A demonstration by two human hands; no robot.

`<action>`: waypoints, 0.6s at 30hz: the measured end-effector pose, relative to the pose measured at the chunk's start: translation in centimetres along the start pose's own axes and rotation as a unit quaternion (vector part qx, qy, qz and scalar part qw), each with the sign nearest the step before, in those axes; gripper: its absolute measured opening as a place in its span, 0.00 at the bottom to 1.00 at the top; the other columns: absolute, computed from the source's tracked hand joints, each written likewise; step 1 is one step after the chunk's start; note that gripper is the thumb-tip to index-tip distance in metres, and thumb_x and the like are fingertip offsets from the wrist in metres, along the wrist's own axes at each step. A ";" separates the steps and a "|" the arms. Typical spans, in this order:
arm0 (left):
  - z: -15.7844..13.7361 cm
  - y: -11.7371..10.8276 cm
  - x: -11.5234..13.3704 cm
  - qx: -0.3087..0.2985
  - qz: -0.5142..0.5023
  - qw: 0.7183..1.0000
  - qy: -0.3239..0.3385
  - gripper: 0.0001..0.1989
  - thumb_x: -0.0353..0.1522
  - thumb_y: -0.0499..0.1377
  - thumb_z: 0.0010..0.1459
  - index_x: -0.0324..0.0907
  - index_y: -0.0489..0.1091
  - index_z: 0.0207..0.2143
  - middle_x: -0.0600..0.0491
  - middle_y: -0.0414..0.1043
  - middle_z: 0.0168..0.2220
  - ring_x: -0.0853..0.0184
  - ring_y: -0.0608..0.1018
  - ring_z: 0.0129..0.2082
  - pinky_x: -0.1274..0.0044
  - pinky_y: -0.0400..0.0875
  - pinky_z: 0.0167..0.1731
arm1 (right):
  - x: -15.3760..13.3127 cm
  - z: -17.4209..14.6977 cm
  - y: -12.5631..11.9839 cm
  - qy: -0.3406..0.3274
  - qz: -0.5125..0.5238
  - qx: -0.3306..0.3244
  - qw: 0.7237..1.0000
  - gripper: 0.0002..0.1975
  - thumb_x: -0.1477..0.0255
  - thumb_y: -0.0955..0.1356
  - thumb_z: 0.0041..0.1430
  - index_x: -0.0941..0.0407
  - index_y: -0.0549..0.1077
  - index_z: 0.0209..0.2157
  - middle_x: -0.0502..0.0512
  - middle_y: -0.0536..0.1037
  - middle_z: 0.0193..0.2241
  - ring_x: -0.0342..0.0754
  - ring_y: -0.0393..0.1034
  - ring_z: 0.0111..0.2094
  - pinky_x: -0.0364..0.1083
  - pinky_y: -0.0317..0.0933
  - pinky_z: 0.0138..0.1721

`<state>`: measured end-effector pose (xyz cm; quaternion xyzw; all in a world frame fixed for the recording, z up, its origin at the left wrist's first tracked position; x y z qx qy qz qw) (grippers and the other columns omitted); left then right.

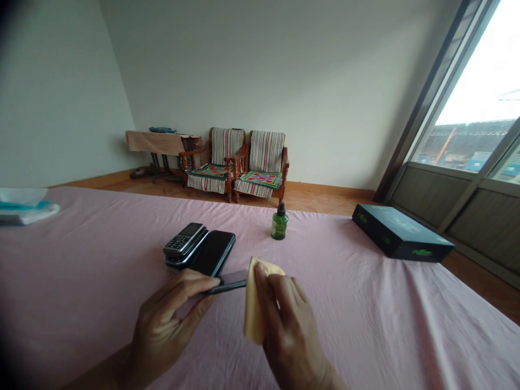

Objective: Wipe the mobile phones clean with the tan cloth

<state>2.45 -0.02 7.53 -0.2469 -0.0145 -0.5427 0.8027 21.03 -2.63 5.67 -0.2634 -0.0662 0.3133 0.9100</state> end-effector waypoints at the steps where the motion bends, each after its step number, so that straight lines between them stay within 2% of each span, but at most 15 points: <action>1: 0.1 -0.1 0.0 0.005 0.003 1.000 0.004 0.09 0.22 0.58 0.59 0.39 0.71 0.41 0.52 0.73 0.31 0.68 0.77 0.32 0.78 0.73 0.32 | 0.3 -0.1 -0.1 0.022 0.005 0.009 1.000 0.27 0.84 0.59 0.62 0.58 0.58 0.63 0.61 0.69 0.37 0.49 0.69 0.35 0.46 0.68 0.33; 4: 0.3 -0.5 0.3 0.013 -0.003 1.000 0.027 0.12 0.20 0.58 0.58 0.38 0.70 0.43 0.51 0.74 0.31 0.68 0.77 0.32 0.78 0.73 0.33 | 0.3 -0.1 -0.4 0.063 0.029 0.025 0.997 0.27 0.85 0.59 0.60 0.57 0.62 0.61 0.59 0.69 0.37 0.48 0.69 0.35 0.43 0.68 0.32; 9: 0.5 -0.6 0.6 -0.004 -0.030 0.998 0.058 0.14 0.17 0.58 0.56 0.37 0.70 0.43 0.50 0.73 0.31 0.68 0.76 0.32 0.78 0.73 0.31 | -0.7 -0.5 -1.0 0.084 0.053 0.022 0.995 0.27 0.83 0.60 0.61 0.57 0.62 0.61 0.60 0.68 0.39 0.49 0.69 0.40 0.42 0.69 0.35; 15: 0.8 -0.5 0.8 -0.009 -0.031 0.998 0.052 0.11 0.19 0.57 0.58 0.38 0.71 0.42 0.50 0.74 0.31 0.67 0.77 0.31 0.77 0.74 0.31 | -1.3 -0.9 0.0 0.042 0.038 -0.008 0.998 0.29 0.84 0.60 0.61 0.57 0.57 0.63 0.61 0.70 0.39 0.49 0.69 0.38 0.46 0.69 0.37; 18: 0.6 -0.4 0.8 -0.012 -0.029 0.998 0.048 0.12 0.18 0.58 0.57 0.37 0.71 0.42 0.50 0.74 0.31 0.67 0.77 0.32 0.77 0.74 0.32 | -1.7 -0.6 0.2 0.019 0.031 -0.012 0.999 0.29 0.83 0.60 0.62 0.59 0.54 0.64 0.63 0.71 0.41 0.50 0.70 0.40 0.47 0.70 0.39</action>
Point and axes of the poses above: each hand's wrist, its own z-axis towards the middle knuckle, its own y-axis out of the palm, x = y × z, the point moved 4 cm from there along z, towards the middle knuckle
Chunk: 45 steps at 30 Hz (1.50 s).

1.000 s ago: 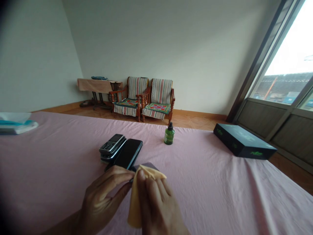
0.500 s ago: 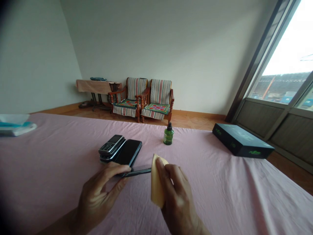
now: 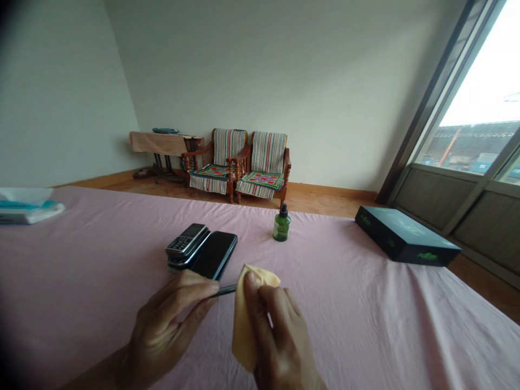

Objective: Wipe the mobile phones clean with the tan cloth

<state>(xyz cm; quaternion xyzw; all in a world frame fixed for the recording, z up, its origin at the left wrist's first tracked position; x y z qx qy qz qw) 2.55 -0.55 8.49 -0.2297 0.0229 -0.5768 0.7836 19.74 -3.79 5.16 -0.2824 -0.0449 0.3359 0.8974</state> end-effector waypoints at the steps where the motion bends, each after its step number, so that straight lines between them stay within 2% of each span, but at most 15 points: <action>1: 0.0 0.0 0.0 0.001 0.002 1.000 -0.001 0.12 0.18 0.58 0.57 0.37 0.71 0.42 0.50 0.74 0.32 0.67 0.77 0.32 0.77 0.74 0.33 | -0.3 0.1 0.0 -0.011 -0.001 -0.001 1.000 0.28 0.82 0.60 0.63 0.59 0.55 0.64 0.63 0.71 0.41 0.51 0.71 0.41 0.47 0.70 0.40; 8: -0.1 0.1 0.1 0.011 0.015 1.000 -0.009 0.11 0.20 0.57 0.58 0.38 0.70 0.43 0.51 0.75 0.32 0.67 0.77 0.32 0.78 0.74 0.33 | -1.9 1.0 -0.3 -0.098 -0.026 0.023 0.995 0.23 0.75 0.60 0.65 0.61 0.60 0.61 0.63 0.75 0.40 0.56 0.72 0.46 0.51 0.71 0.45; 12: -0.1 0.3 0.1 -0.007 0.018 1.000 -0.010 0.11 0.20 0.58 0.58 0.39 0.71 0.42 0.51 0.74 0.31 0.67 0.77 0.31 0.78 0.73 0.32 | -1.4 1.2 -0.5 -0.106 -0.025 -0.004 0.994 0.23 0.78 0.58 0.66 0.64 0.58 0.62 0.64 0.74 0.42 0.55 0.70 0.48 0.50 0.69 0.47; 16: -0.1 0.2 0.1 -0.009 0.014 1.000 -0.010 0.10 0.20 0.58 0.58 0.38 0.72 0.42 0.50 0.74 0.31 0.67 0.76 0.32 0.78 0.73 0.32 | -0.3 1.0 -0.6 -0.068 -0.017 -0.009 0.997 0.26 0.81 0.57 0.65 0.62 0.55 0.64 0.65 0.71 0.45 0.55 0.68 0.49 0.50 0.68 0.46; 21: -0.2 0.1 0.0 -0.003 0.010 1.000 -0.009 0.11 0.19 0.58 0.58 0.37 0.72 0.42 0.50 0.73 0.31 0.67 0.75 0.31 0.78 0.72 0.32 | 2.1 0.8 -0.9 0.033 -0.019 0.029 0.999 0.26 0.82 0.59 0.61 0.57 0.62 0.60 0.59 0.70 0.35 0.48 0.70 0.32 0.44 0.68 0.29; 24: -0.3 0.2 0.0 -0.007 0.010 1.000 -0.018 0.11 0.20 0.58 0.58 0.37 0.71 0.42 0.50 0.73 0.30 0.67 0.76 0.31 0.78 0.72 0.31 | 2.0 0.6 -1.6 0.047 -0.017 0.046 0.998 0.25 0.80 0.60 0.62 0.56 0.63 0.60 0.60 0.69 0.37 0.48 0.70 0.34 0.44 0.68 0.30; 27: -0.4 0.3 0.0 -0.007 0.011 0.999 -0.035 0.11 0.23 0.58 0.59 0.39 0.70 0.44 0.50 0.75 0.32 0.66 0.78 0.32 0.78 0.74 0.32 | 0.1 0.7 -2.3 0.007 -0.045 0.056 0.997 0.23 0.78 0.60 0.64 0.58 0.64 0.60 0.62 0.71 0.37 0.52 0.72 0.38 0.44 0.69 0.31; 29: -0.8 0.4 0.0 -0.001 0.019 0.999 -0.046 0.12 0.26 0.58 0.61 0.39 0.68 0.47 0.49 0.77 0.34 0.66 0.79 0.33 0.77 0.75 0.36 | -1.7 1.2 -2.1 -0.052 -0.056 0.043 0.996 0.21 0.77 0.62 0.63 0.60 0.67 0.57 0.61 0.72 0.33 0.53 0.72 0.36 0.46 0.70 0.30; 31: -1.4 0.4 -0.1 -0.002 0.023 0.998 -0.059 0.15 0.30 0.57 0.62 0.39 0.64 0.51 0.49 0.78 0.34 0.65 0.80 0.34 0.77 0.76 0.38 | -3.2 1.7 -1.3 -0.125 -0.043 0.001 0.991 0.19 0.79 0.63 0.62 0.64 0.69 0.54 0.60 0.74 0.31 0.51 0.72 0.32 0.47 0.70 0.31; 34: -2.1 0.5 -0.4 0.003 0.030 0.997 -0.074 0.19 0.33 0.58 0.63 0.39 0.61 0.55 0.48 0.78 0.36 0.66 0.81 0.35 0.78 0.76 0.38 | -3.7 2.1 -0.3 -0.157 -0.022 -0.018 0.987 0.16 0.80 0.61 0.62 0.69 0.71 0.50 0.61 0.74 0.31 0.49 0.72 0.30 0.47 0.69 0.33; 37: -2.1 0.5 -0.5 0.016 0.042 0.996 -0.072 0.19 0.31 0.59 0.62 0.39 0.61 0.55 0.49 0.78 0.36 0.66 0.81 0.35 0.78 0.75 0.40 | -2.5 1.6 -0.3 -0.128 -0.012 0.007 0.992 0.19 0.78 0.59 0.65 0.70 0.68 0.54 0.64 0.73 0.35 0.52 0.71 0.35 0.49 0.69 0.36; 41: -1.0 0.4 -0.2 -0.001 0.020 0.999 -0.040 0.14 0.24 0.59 0.60 0.39 0.67 0.49 0.50 0.76 0.33 0.67 0.79 0.33 0.77 0.75 0.35 | 0.1 0.8 -0.6 -0.034 0.000 -0.010 0.999 0.23 0.81 0.59 0.63 0.62 0.62 0.60 0.63 0.71 0.39 0.51 0.70 0.39 0.48 0.68 0.38; 45: -0.3 0.3 0.1 -0.014 0.012 1.000 -0.020 0.11 0.21 0.57 0.59 0.38 0.72 0.43 0.50 0.73 0.31 0.67 0.77 0.31 0.78 0.73 0.31 | 2.2 0.8 -0.2 0.092 0.054 0.018 0.994 0.21 0.81 0.59 0.62 0.59 0.68 0.56 0.56 0.69 0.33 0.45 0.70 0.30 0.41 0.67 0.28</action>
Point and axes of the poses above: each hand's wrist, its own z-axis towards the middle knuckle, its own y-axis out of the palm, x = y × z, the point moved 4 cm from there along z, towards the middle knuckle
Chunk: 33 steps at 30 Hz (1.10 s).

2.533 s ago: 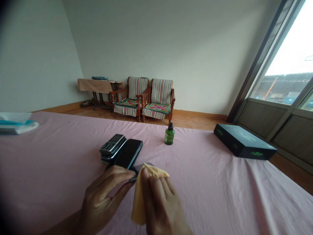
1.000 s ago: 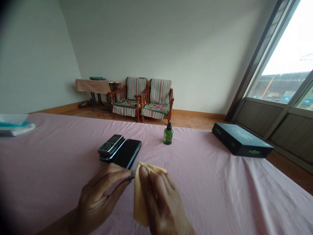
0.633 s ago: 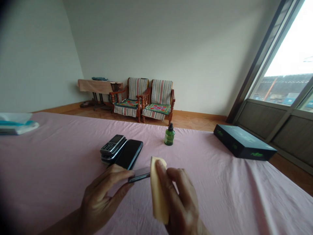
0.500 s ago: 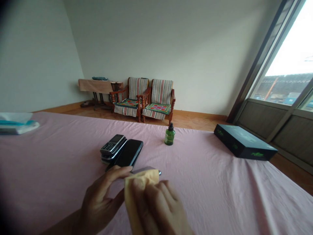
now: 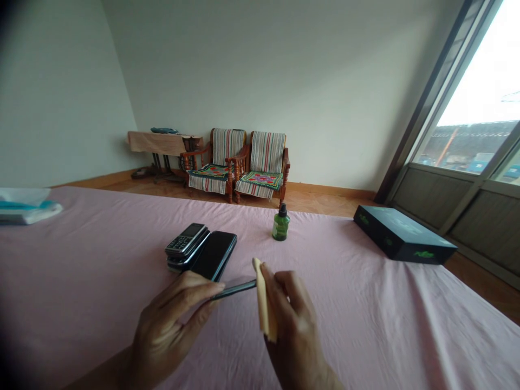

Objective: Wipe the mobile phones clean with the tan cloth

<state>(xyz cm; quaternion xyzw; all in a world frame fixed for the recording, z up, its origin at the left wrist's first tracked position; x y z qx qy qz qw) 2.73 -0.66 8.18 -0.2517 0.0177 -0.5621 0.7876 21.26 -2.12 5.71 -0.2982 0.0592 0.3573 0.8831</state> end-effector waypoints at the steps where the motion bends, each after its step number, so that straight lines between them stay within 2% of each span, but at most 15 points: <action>1: 0.0 -0.1 0.0 0.003 0.000 1.000 0.000 0.12 0.20 0.57 0.58 0.38 0.72 0.43 0.50 0.73 0.31 0.67 0.76 0.31 0.78 0.73 0.31 | 0.3 0.1 0.3 0.028 0.023 -0.009 0.999 0.19 0.79 0.59 0.63 0.59 0.70 0.53 0.54 0.68 0.31 0.43 0.69 0.27 0.39 0.65 0.26; 5: -0.1 -0.3 -0.3 0.015 -0.002 1.000 -0.004 0.13 0.19 0.58 0.57 0.38 0.72 0.44 0.50 0.73 0.33 0.68 0.76 0.33 0.78 0.73 0.33 | 0.5 0.2 1.2 0.095 0.122 -0.048 0.987 0.15 0.76 0.61 0.63 0.58 0.73 0.49 0.51 0.68 0.28 0.42 0.68 0.25 0.39 0.64 0.23; 9: -0.2 -0.4 -0.4 0.017 -0.015 1.000 -0.008 0.13 0.18 0.58 0.57 0.36 0.71 0.43 0.50 0.73 0.33 0.69 0.76 0.33 0.79 0.72 0.34 | -0.4 -0.4 0.8 0.070 0.179 -0.019 0.981 0.20 0.76 0.60 0.64 0.56 0.67 0.57 0.54 0.68 0.32 0.44 0.68 0.28 0.41 0.64 0.25; 13: -0.2 -0.3 -0.2 0.014 -0.017 1.000 -0.010 0.12 0.18 0.58 0.57 0.37 0.72 0.43 0.51 0.73 0.32 0.69 0.75 0.33 0.80 0.72 0.34 | -1.1 -1.4 1.1 0.077 0.200 -0.015 0.977 0.24 0.78 0.60 0.63 0.53 0.62 0.61 0.56 0.67 0.35 0.45 0.67 0.32 0.42 0.64 0.28; 17: -0.3 -0.1 -0.1 0.009 -0.014 1.000 -0.011 0.12 0.19 0.59 0.58 0.36 0.71 0.43 0.51 0.73 0.32 0.69 0.75 0.33 0.79 0.71 0.33 | -1.0 -1.6 1.5 0.099 0.199 0.011 0.975 0.24 0.77 0.60 0.63 0.52 0.63 0.60 0.56 0.67 0.36 0.46 0.68 0.33 0.44 0.64 0.31; 19: -0.3 -0.1 -0.1 0.005 -0.013 1.000 -0.011 0.12 0.19 0.59 0.58 0.36 0.72 0.43 0.51 0.73 0.32 0.69 0.75 0.32 0.79 0.71 0.33 | -0.6 -1.4 1.4 0.112 0.187 0.015 0.976 0.22 0.75 0.60 0.63 0.52 0.64 0.59 0.55 0.68 0.35 0.46 0.68 0.32 0.43 0.63 0.30; 21: -0.4 -0.1 -0.2 0.003 -0.012 1.000 -0.012 0.12 0.19 0.58 0.58 0.36 0.71 0.43 0.51 0.72 0.32 0.69 0.75 0.32 0.79 0.71 0.33 | -0.1 -1.2 1.6 0.141 0.185 -0.005 0.973 0.19 0.73 0.60 0.64 0.54 0.68 0.55 0.53 0.68 0.32 0.45 0.67 0.29 0.42 0.61 0.26; 24: -0.4 -0.1 -0.3 0.008 -0.011 1.000 -0.013 0.12 0.18 0.58 0.57 0.37 0.71 0.43 0.51 0.72 0.33 0.69 0.75 0.33 0.79 0.71 0.35 | 0.6 -0.9 2.3 0.196 0.215 -0.054 0.955 0.12 0.69 0.61 0.65 0.56 0.74 0.44 0.50 0.67 0.27 0.43 0.64 0.25 0.40 0.58 0.23; 28: -0.6 -0.2 -0.5 0.004 -0.016 1.000 -0.019 0.12 0.19 0.58 0.58 0.37 0.71 0.43 0.52 0.72 0.33 0.70 0.75 0.33 0.80 0.71 0.35 | 1.4 -0.9 3.5 0.251 0.262 -0.091 0.927 0.12 0.66 0.61 0.65 0.57 0.72 0.35 0.47 0.64 0.25 0.41 0.61 0.24 0.39 0.56 0.24; 30: -0.7 -0.2 -0.5 0.003 -0.023 0.999 -0.023 0.12 0.19 0.58 0.58 0.37 0.71 0.43 0.52 0.72 0.33 0.70 0.75 0.34 0.80 0.71 0.36 | 1.7 -1.2 4.2 0.276 0.272 -0.104 0.916 0.13 0.64 0.62 0.65 0.58 0.72 0.36 0.47 0.64 0.24 0.41 0.61 0.24 0.39 0.56 0.24; 33: -0.9 -0.2 -0.5 -0.001 -0.035 0.999 -0.029 0.12 0.18 0.57 0.58 0.38 0.70 0.44 0.52 0.72 0.34 0.70 0.75 0.35 0.81 0.71 0.37 | 2.1 -1.6 5.0 0.291 0.275 -0.113 0.909 0.15 0.63 0.62 0.65 0.58 0.72 0.44 0.48 0.65 0.26 0.42 0.62 0.25 0.40 0.58 0.25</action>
Point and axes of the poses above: each hand's wrist, its own z-axis towards the middle knuckle, its own y-axis out of the palm, x = y × z, the point moved 4 cm from there along z, towards the middle knuckle
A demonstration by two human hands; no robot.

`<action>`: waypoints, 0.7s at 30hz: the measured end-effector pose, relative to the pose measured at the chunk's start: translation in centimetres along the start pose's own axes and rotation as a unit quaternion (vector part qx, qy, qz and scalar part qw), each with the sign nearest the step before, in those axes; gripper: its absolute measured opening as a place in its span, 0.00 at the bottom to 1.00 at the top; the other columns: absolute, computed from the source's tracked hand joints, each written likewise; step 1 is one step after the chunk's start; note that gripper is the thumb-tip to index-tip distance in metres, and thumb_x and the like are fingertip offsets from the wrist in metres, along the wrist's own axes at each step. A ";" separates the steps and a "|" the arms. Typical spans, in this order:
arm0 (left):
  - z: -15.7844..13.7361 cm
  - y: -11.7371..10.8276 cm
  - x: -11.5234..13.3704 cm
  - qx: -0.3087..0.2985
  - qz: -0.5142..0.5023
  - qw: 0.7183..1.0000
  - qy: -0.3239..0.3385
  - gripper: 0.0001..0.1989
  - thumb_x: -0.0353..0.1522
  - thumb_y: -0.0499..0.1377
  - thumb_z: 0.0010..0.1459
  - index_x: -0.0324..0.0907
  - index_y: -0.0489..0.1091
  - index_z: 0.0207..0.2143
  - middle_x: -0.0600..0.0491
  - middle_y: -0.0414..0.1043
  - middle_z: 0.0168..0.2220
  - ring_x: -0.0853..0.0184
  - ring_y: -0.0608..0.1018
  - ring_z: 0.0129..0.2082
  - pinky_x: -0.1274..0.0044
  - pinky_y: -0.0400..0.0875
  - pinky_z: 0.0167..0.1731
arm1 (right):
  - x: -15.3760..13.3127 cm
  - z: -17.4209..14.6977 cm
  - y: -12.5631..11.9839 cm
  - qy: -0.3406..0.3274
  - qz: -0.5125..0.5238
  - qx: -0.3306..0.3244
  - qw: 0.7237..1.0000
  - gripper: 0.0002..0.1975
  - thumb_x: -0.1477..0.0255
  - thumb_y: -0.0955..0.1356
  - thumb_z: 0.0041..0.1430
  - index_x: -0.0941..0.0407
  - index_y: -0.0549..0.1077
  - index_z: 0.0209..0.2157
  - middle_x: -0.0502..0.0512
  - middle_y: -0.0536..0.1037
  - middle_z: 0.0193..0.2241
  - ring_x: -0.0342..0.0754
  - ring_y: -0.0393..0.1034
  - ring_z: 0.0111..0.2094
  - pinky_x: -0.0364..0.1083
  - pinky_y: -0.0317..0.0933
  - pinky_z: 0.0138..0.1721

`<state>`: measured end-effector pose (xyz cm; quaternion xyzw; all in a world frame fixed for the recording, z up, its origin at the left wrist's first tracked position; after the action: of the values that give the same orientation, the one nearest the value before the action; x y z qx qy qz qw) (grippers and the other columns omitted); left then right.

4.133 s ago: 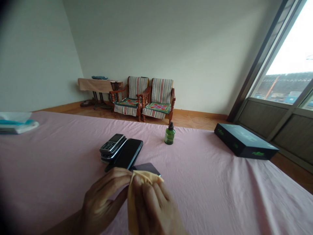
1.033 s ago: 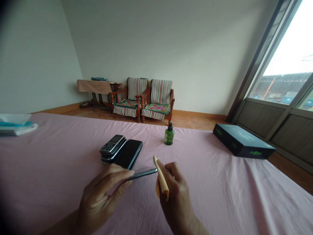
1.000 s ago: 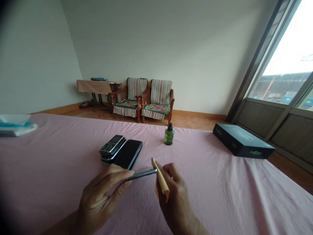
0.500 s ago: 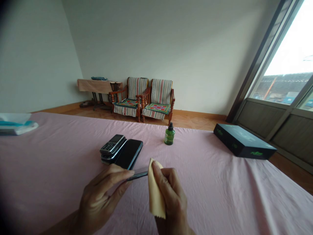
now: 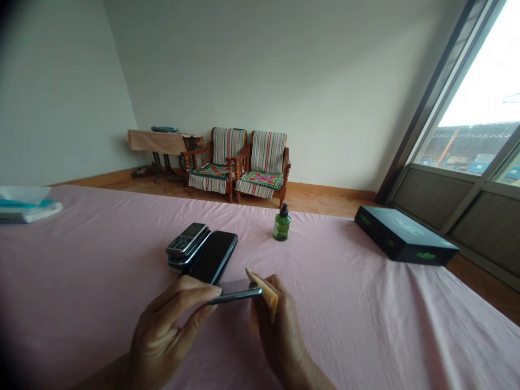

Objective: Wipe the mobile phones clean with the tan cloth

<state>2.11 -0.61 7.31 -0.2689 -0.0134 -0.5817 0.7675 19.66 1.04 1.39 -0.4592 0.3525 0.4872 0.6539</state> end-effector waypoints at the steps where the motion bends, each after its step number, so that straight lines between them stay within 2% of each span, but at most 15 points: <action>1: -0.1 0.0 0.0 -0.003 -0.005 1.000 -0.001 0.13 0.18 0.57 0.58 0.38 0.70 0.44 0.52 0.72 0.34 0.70 0.75 0.35 0.81 0.71 0.37 | 0.0 0.0 0.0 -0.003 -0.004 -0.002 1.000 0.16 0.63 0.61 0.65 0.57 0.72 0.47 0.48 0.66 0.26 0.42 0.64 0.25 0.41 0.59 0.26; 5: -0.6 0.1 -0.3 0.009 -0.027 0.999 -0.025 0.14 0.19 0.56 0.59 0.41 0.69 0.45 0.52 0.71 0.36 0.69 0.75 0.38 0.80 0.71 0.40 | -1.2 0.3 -0.8 -0.059 -0.062 -0.023 0.996 0.14 0.66 0.60 0.67 0.53 0.73 0.47 0.52 0.70 0.32 0.44 0.68 0.31 0.42 0.62 0.32; 8: -0.9 0.5 -1.3 0.034 -0.047 0.994 -0.095 0.11 0.22 0.56 0.60 0.43 0.68 0.44 0.53 0.70 0.36 0.68 0.75 0.38 0.80 0.70 0.39 | -2.8 0.4 -2.2 -0.114 -0.158 -0.039 0.980 0.13 0.71 0.59 0.67 0.53 0.74 0.44 0.53 0.70 0.33 0.45 0.68 0.32 0.43 0.63 0.34; 10: -1.2 1.2 -2.1 0.019 -0.053 0.988 -0.143 0.09 0.24 0.55 0.61 0.43 0.68 0.43 0.53 0.70 0.36 0.68 0.75 0.38 0.79 0.70 0.39 | -3.4 0.4 -3.3 -0.151 -0.250 -0.034 0.956 0.13 0.76 0.58 0.65 0.55 0.73 0.42 0.54 0.70 0.33 0.46 0.68 0.31 0.44 0.63 0.32; 12: -1.5 2.1 -2.7 -0.024 -0.051 0.984 -0.167 0.09 0.25 0.56 0.62 0.44 0.68 0.43 0.52 0.71 0.37 0.67 0.75 0.39 0.78 0.70 0.40 | -3.5 0.3 -4.0 -0.184 -0.354 -0.021 0.917 0.15 0.81 0.57 0.62 0.57 0.72 0.41 0.56 0.69 0.32 0.48 0.67 0.29 0.45 0.62 0.30; 14: -1.8 2.8 -3.0 -0.058 -0.043 0.984 -0.166 0.12 0.25 0.57 0.61 0.44 0.68 0.46 0.51 0.71 0.39 0.66 0.75 0.41 0.76 0.70 0.43 | -3.2 0.1 -4.3 -0.204 -0.446 -0.019 0.871 0.15 0.84 0.58 0.58 0.57 0.71 0.38 0.55 0.69 0.31 0.49 0.65 0.27 0.46 0.60 0.28; 17: -2.0 3.2 -2.7 -0.069 -0.033 0.988 -0.137 0.16 0.24 0.58 0.59 0.45 0.68 0.49 0.51 0.72 0.40 0.65 0.75 0.41 0.75 0.71 0.43 | -2.7 -0.1 -3.8 -0.225 -0.530 -0.035 0.817 0.15 0.87 0.59 0.52 0.56 0.70 0.32 0.55 0.68 0.29 0.49 0.64 0.25 0.47 0.59 0.27; 19: -2.0 3.3 -2.4 -0.078 -0.037 0.989 -0.123 0.15 0.24 0.59 0.59 0.45 0.69 0.47 0.52 0.72 0.37 0.67 0.75 0.37 0.77 0.72 0.40 | -2.8 -0.3 -3.3 -0.236 -0.552 -0.037 0.799 0.15 0.88 0.59 0.49 0.56 0.69 0.31 0.55 0.69 0.28 0.49 0.64 0.25 0.47 0.60 0.27; 21: -2.0 3.4 -2.2 -0.085 -0.044 0.988 -0.124 0.13 0.24 0.59 0.59 0.44 0.70 0.45 0.52 0.72 0.35 0.68 0.75 0.34 0.79 0.72 0.36 | -3.0 -0.3 -2.9 -0.240 -0.554 -0.036 0.796 0.15 0.89 0.59 0.48 0.56 0.69 0.30 0.54 0.69 0.28 0.49 0.65 0.25 0.47 0.60 0.27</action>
<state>3.89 1.12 3.52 -0.4023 -0.0707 -0.5763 0.7079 21.61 -0.52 4.74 -0.4680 -0.1484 0.1485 0.8584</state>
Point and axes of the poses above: each hand's wrist, its own z-axis towards the middle knuckle, its own y-axis out of the palm, x = y × z, the point moved 4 cm from there along z, towards the middle knuckle
